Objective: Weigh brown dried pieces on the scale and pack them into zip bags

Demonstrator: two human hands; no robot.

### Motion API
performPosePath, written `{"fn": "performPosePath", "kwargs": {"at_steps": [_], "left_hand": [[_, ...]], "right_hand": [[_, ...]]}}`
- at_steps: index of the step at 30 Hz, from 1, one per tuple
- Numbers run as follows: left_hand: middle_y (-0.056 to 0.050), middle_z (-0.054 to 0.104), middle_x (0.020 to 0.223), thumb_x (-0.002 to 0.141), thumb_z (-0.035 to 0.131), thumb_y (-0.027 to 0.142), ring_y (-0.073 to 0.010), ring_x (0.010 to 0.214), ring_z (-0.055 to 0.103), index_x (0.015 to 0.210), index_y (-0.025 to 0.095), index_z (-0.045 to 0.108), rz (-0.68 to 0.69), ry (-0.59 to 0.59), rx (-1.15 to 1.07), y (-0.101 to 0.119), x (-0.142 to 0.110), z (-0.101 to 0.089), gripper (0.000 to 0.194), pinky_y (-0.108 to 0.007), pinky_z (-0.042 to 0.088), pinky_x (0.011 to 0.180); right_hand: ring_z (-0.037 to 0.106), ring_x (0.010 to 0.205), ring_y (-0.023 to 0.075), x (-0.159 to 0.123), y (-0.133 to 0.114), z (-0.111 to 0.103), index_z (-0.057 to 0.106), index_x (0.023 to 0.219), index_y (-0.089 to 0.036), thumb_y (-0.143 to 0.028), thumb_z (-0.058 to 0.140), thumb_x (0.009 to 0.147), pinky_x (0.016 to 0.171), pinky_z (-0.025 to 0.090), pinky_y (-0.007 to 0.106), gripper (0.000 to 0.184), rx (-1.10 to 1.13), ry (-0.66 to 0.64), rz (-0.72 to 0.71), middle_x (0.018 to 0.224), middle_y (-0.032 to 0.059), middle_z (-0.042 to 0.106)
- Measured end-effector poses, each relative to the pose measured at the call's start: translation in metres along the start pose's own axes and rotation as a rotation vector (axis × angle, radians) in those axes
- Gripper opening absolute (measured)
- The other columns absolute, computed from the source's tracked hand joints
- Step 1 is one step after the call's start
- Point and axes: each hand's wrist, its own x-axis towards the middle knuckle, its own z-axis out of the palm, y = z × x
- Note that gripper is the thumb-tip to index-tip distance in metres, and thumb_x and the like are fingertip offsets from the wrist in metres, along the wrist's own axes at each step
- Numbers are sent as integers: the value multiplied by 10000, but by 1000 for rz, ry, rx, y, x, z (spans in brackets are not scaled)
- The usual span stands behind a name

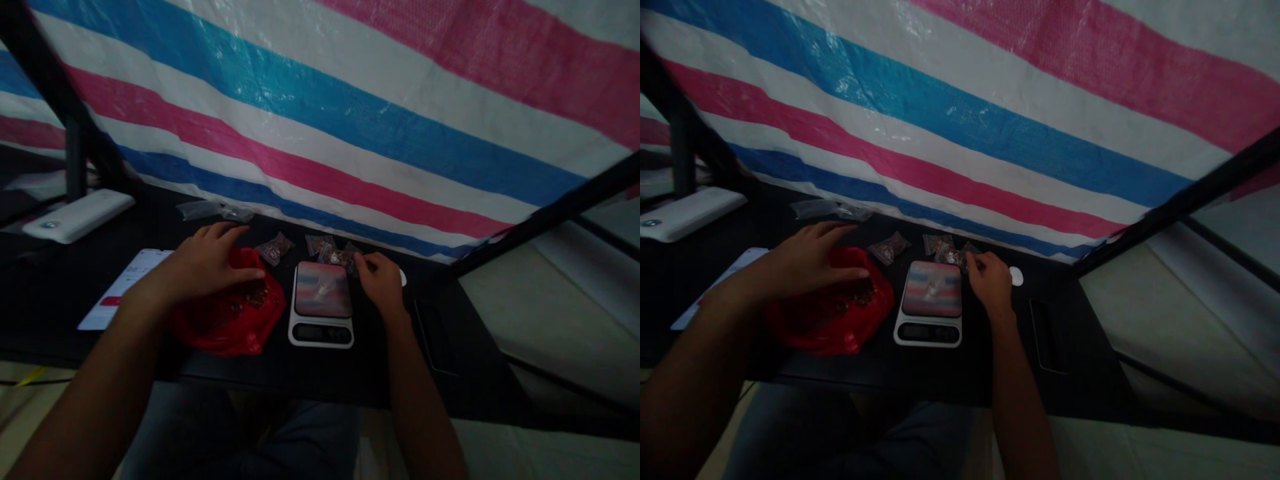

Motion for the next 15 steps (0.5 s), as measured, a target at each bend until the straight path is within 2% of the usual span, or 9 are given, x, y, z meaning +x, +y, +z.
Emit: {"fn": "performPosePath", "kwargs": {"at_steps": [2, 4, 6, 9, 11, 13, 15], "left_hand": [[-196, 700, 1311, 821, 631, 707, -401, 1151, 689, 1323, 166, 670, -75, -222, 2, -14, -3, 1, 739, -468, 545, 972], [-163, 766, 1125, 912, 521, 547, -356, 983, 741, 1163, 199, 721, -106, -320, -8, -23, -4, 3, 474, -425, 562, 853], [-156, 772, 1035, 914, 453, 397, -347, 915, 742, 1069, 206, 715, -110, -288, -2, -24, -5, 1, 360, -425, 552, 805], [-160, 754, 1014, 878, 437, 308, -329, 909, 727, 1056, 177, 673, -117, -199, -52, -12, -8, -10, 324, -429, 547, 829], [-143, 743, 1016, 876, 432, 307, -304, 898, 716, 1061, 169, 647, -151, -144, -147, 0, -12, -20, 315, -416, 553, 841], [-108, 734, 998, 895, 425, 349, -282, 863, 704, 1050, 184, 626, -194, -72, -266, 8, -17, -28, 302, -400, 564, 816], [-77, 719, 955, 913, 458, 453, -271, 825, 688, 1016, 203, 604, -226, 15, -357, 12, -22, -32, 307, -387, 567, 762]], "right_hand": [[603, 655, 179, -1, -7, -1, 765, 773, -168, -422, 540, 989, 629, 398, 305, 402, 71, 34, -66, 709, 47, 657], [590, 638, 167, -4, -18, -4, 761, 800, -166, -384, 541, 987, 628, 406, 298, 362, 146, 85, -135, 701, 36, 650], [587, 630, 160, -9, -33, -8, 756, 818, -168, -355, 554, 981, 630, 418, 293, 320, 196, 143, -187, 702, 31, 660], [604, 642, 162, -22, -66, -14, 747, 855, -177, -329, 540, 991, 657, 447, 296, 291, 211, 182, -252, 725, 35, 684], [652, 713, 176, -33, -92, -15, 745, 942, -179, -346, 542, 999, 725, 488, 307, 269, 218, 71, -302, 815, 55, 729], [705, 876, 226, -43, -118, -13, 724, 1100, -171, -394, 600, 981, 852, 512, 349, 281, 161, -25, -263, 946, 88, 772], [706, 1025, 296, -49, -141, -8, 652, 1270, -133, -493, 676, 934, 951, 500, 414, 493, 51, -144, -227, 1053, 141, 779]]}}
